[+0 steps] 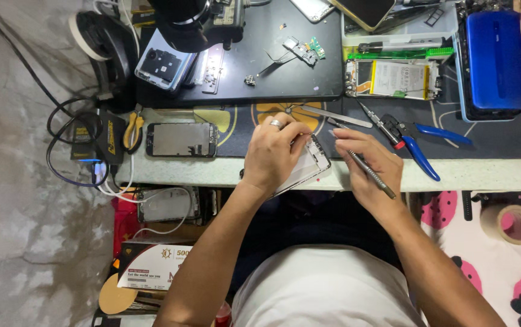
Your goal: The person disassembles a smartphone on a workbench, using a screwdriver and tweezers to remove screws and internal components. The person detaches the battery and other parts, then reassembles the device by placing components back and securing them with screws.
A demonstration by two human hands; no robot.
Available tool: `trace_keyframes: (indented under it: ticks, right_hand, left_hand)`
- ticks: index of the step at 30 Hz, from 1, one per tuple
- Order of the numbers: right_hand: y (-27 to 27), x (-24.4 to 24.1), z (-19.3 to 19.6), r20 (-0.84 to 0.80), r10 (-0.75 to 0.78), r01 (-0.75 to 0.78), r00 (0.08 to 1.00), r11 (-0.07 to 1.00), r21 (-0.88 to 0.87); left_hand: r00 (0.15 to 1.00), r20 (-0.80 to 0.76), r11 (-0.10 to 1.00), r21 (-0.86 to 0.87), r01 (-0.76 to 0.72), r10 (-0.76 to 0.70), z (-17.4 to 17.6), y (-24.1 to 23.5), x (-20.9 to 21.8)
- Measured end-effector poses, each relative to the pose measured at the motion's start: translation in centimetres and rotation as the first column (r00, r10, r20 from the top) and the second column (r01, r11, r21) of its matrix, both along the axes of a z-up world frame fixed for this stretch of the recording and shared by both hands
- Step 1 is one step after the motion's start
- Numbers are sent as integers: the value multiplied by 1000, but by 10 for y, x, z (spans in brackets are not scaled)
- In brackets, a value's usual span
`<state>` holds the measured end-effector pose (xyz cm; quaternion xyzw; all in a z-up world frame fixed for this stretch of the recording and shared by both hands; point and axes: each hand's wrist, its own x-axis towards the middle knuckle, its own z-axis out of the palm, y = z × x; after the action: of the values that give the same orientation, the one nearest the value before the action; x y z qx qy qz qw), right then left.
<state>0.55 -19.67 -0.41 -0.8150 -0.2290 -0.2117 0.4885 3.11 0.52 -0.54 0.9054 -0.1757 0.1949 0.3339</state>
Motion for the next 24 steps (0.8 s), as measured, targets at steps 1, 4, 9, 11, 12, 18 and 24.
trace_keyframes:
  ticks: [1,4,9,11,12,18,24]
  right_hand:
    - [-2,1,5,66,7,-3,998,998,-63]
    - [-10,1,16,-86,-120,80,989,925,-371]
    - [-8,8,16,-32,-143,92,989,780,-619]
    - [-4,8,13,-45,-175,104,984,754,-649]
    - [-2,8,11,-46,-187,113,981,751,-650]
    - [5,9,8,-72,-210,130,975,805,-579]
    - [15,11,8,-44,-170,132,984,880,-456]
  left_hand:
    - [1000,-13,1000,-16,1,-1,0,1,1]
    - [999,-54,995,-99,-7,2,-3,2,1]
    - [991,-131,938,-341,-63,19,-4,4,3]
    - [994,-109,921,-383,-66,25,-5,5,5]
    - [995,-100,912,-405,-67,29,-6,6,5]
    - [974,-226,921,-375,-104,18,1,5,3]
    - [978,-205,937,-329,-115,48,4,2,3]
